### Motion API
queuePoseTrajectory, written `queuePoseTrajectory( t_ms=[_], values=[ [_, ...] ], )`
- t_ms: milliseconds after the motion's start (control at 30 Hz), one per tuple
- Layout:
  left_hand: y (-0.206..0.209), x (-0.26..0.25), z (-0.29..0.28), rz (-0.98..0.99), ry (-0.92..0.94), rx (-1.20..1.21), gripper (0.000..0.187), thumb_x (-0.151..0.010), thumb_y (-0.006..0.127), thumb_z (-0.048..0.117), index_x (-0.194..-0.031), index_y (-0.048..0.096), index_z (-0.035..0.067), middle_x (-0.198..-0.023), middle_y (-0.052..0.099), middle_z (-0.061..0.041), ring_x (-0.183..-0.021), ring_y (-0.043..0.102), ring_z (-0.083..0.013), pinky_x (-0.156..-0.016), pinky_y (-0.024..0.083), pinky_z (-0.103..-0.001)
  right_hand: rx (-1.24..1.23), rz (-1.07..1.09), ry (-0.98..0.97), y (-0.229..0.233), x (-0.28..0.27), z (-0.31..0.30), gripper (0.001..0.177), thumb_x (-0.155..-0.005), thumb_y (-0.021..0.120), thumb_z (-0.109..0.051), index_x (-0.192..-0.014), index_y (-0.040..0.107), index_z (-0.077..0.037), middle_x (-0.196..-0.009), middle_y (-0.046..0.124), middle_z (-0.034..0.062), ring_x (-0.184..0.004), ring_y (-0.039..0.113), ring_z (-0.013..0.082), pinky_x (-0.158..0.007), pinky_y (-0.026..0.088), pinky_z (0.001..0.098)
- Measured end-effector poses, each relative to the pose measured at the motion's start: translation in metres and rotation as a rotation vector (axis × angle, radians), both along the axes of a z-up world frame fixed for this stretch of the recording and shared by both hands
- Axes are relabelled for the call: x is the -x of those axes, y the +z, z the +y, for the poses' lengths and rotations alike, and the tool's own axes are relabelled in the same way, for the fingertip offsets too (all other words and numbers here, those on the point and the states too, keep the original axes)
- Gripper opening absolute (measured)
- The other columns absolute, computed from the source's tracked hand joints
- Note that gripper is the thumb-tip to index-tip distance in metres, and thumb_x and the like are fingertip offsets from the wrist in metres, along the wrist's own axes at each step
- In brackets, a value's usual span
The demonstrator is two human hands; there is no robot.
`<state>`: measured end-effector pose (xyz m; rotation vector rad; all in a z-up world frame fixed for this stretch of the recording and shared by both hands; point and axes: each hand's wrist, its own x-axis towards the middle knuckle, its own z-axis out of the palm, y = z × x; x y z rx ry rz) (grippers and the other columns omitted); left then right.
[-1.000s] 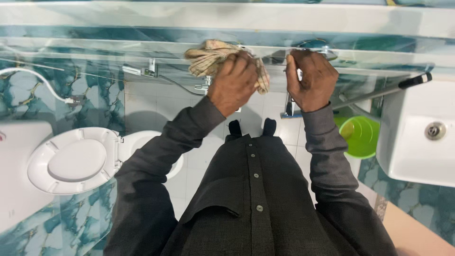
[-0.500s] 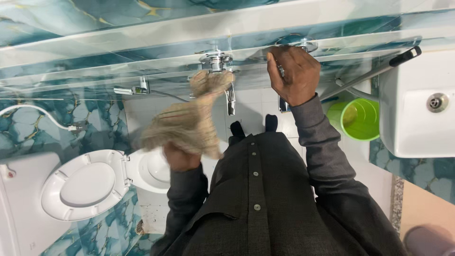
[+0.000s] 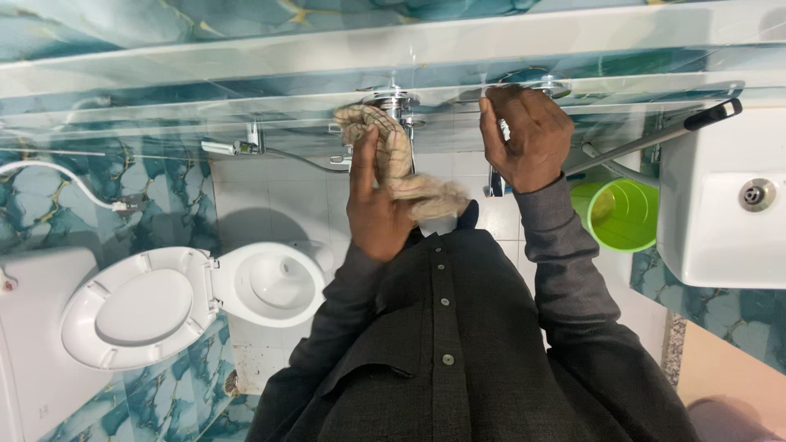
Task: The person wipes and polishes various chrome bathroom fixtures using a cloth, moving between different taps and handles to clean all surfaces.
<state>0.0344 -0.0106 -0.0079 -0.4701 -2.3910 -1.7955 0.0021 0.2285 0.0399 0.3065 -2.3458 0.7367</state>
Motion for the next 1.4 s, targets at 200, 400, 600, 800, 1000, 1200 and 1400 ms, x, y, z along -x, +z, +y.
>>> queuePoseTrajectory(
  t_ms=[200, 400, 600, 800, 1000, 1200, 1400],
  values=[
    [-0.013, 0.040, 0.017, 0.175, 0.218, 0.482, 0.061, -0.078, 0.088, 0.021, -0.131, 0.061, 0.007, -0.148, 0.040, -0.019, -0.137, 0.051, -0.0395, -0.105, 0.057, -0.050, 0.015, -0.021, -0.004, 0.002, 0.000, 0.000, 0.007, -0.099, 0.078, -0.001, -0.104, 0.073, -0.001, -0.095, 0.070, 0.0101, -0.079, 0.069, 0.0259, -0.071, 0.054, 0.0356],
    [-0.049, 0.053, 0.032, 0.258, 0.338, 0.150, 0.059, -0.077, 0.081, 0.008, -0.130, 0.054, 0.003, -0.136, 0.045, -0.016, -0.126, 0.056, -0.0347, -0.105, 0.052, -0.043, 0.010, 0.000, -0.008, -0.007, 0.002, 0.003, 0.007, -0.099, 0.078, -0.003, -0.101, 0.072, -0.001, -0.092, 0.069, 0.0110, -0.076, 0.067, 0.0257, -0.066, 0.053, 0.0362],
    [-0.071, 0.061, 0.046, -0.042, 0.294, -0.596, 0.037, -0.098, 0.063, 0.006, -0.133, 0.053, 0.002, -0.120, 0.062, -0.013, -0.106, 0.064, -0.0200, -0.099, 0.056, -0.034, 0.011, 0.024, -0.002, -0.003, 0.000, 0.002, 0.007, -0.099, 0.078, -0.004, -0.104, 0.073, -0.001, -0.090, 0.066, 0.0105, -0.074, 0.065, 0.0265, -0.065, 0.051, 0.0373],
    [-0.046, 0.064, 0.040, -0.477, 0.160, -1.320, 0.034, -0.108, 0.054, 0.019, -0.137, 0.051, 0.000, -0.128, 0.063, -0.015, -0.116, 0.065, -0.0269, -0.101, 0.053, -0.044, -0.009, 0.008, -0.010, -0.003, -0.002, 0.002, 0.008, -0.098, 0.080, -0.004, -0.102, 0.074, -0.002, -0.086, 0.065, 0.0100, -0.071, 0.063, 0.0268, -0.062, 0.050, 0.0383],
    [-0.039, 0.034, 0.050, -0.389, 0.299, -0.876, 0.054, -0.094, 0.067, 0.006, -0.144, 0.045, 0.011, -0.136, 0.058, -0.006, -0.124, 0.059, -0.0185, -0.109, 0.049, -0.035, 0.023, 0.024, 0.005, 0.000, 0.000, 0.003, 0.008, -0.099, 0.077, -0.004, -0.104, 0.072, -0.001, -0.093, 0.068, 0.0103, -0.076, 0.066, 0.0269, -0.067, 0.052, 0.0376],
    [-0.040, 0.074, 0.028, -0.536, 0.229, -0.781, 0.048, -0.084, 0.069, -0.003, -0.129, 0.053, -0.001, -0.110, 0.068, -0.014, -0.098, 0.069, -0.0254, -0.094, 0.059, -0.040, 0.031, -0.008, 0.001, -0.005, 0.001, 0.004, 0.007, -0.099, 0.078, -0.004, -0.103, 0.073, -0.001, -0.089, 0.068, 0.0096, -0.072, 0.066, 0.0246, -0.063, 0.051, 0.0360],
    [-0.069, 0.083, 0.020, -0.551, 0.103, -0.991, 0.028, -0.095, 0.066, 0.003, -0.122, 0.062, -0.001, -0.114, 0.067, -0.013, -0.102, 0.068, -0.0252, -0.092, 0.058, -0.040, 0.008, 0.013, 0.014, -0.006, 0.000, 0.004, 0.006, -0.101, 0.078, -0.003, -0.104, 0.073, -0.002, -0.092, 0.069, 0.0094, -0.077, 0.067, 0.0248, -0.065, 0.051, 0.0356]
  ],
)
